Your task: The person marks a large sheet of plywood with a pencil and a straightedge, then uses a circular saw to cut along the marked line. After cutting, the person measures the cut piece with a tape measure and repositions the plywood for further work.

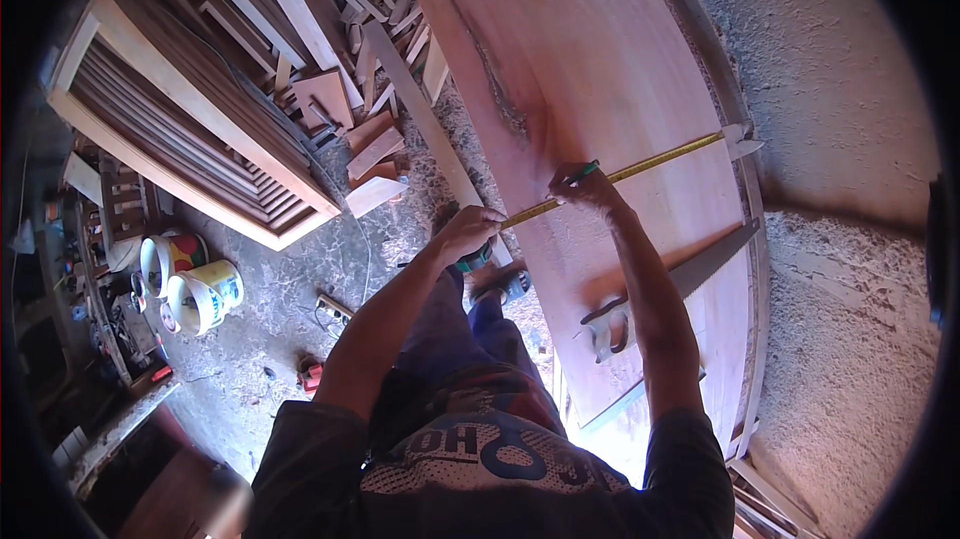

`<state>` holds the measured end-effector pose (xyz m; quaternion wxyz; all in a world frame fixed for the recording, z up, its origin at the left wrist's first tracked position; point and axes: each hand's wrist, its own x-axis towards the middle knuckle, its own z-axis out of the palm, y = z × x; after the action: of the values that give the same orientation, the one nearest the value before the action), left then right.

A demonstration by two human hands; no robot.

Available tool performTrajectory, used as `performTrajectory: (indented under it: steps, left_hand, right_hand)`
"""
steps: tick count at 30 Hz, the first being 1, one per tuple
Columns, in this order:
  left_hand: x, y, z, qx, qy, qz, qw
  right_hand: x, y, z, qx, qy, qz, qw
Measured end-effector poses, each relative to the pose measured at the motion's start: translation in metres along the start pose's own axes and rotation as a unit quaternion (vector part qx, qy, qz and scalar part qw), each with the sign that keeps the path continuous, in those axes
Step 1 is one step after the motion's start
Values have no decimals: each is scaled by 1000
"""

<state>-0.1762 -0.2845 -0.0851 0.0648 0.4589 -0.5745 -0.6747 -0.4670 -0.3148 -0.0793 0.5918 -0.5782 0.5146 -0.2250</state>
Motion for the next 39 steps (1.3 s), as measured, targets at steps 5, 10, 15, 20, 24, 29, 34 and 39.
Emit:
performTrajectory:
  steps: [5,10,15,20,24,29,34,39]
  left_hand:
    - [4,-5,-2,-19,-12,1,1000]
    - [6,-9,-1,0,-10,19,1000]
    - [6,-7,-1,0,-13,1,1000]
    - [5,-2,-2,6,-11,-4,1000]
    - [3,0,-2,2,-8,-9,1000]
    - [4,-1,-2,4,-10,-7,1000]
    - [3,-1,-3,3,-15,-6,1000]
    - [3,-2,-2,9,-8,-5,1000]
  right_hand:
    - [5,12,-3,-93,-26,-61,993]
    - [2,13,0,-16,-33,0,999]
    - [2,12,1,9,-36,-25,999]
    - [3,25,1,-30,-43,-16,999]
    - [9,33,2,-96,-86,-63,990]
    - [4,29,0,41,-46,-26,998]
    - [2,27,1,25,-43,-33,998]
    - [4,27,1,-17,-38,-3,999]
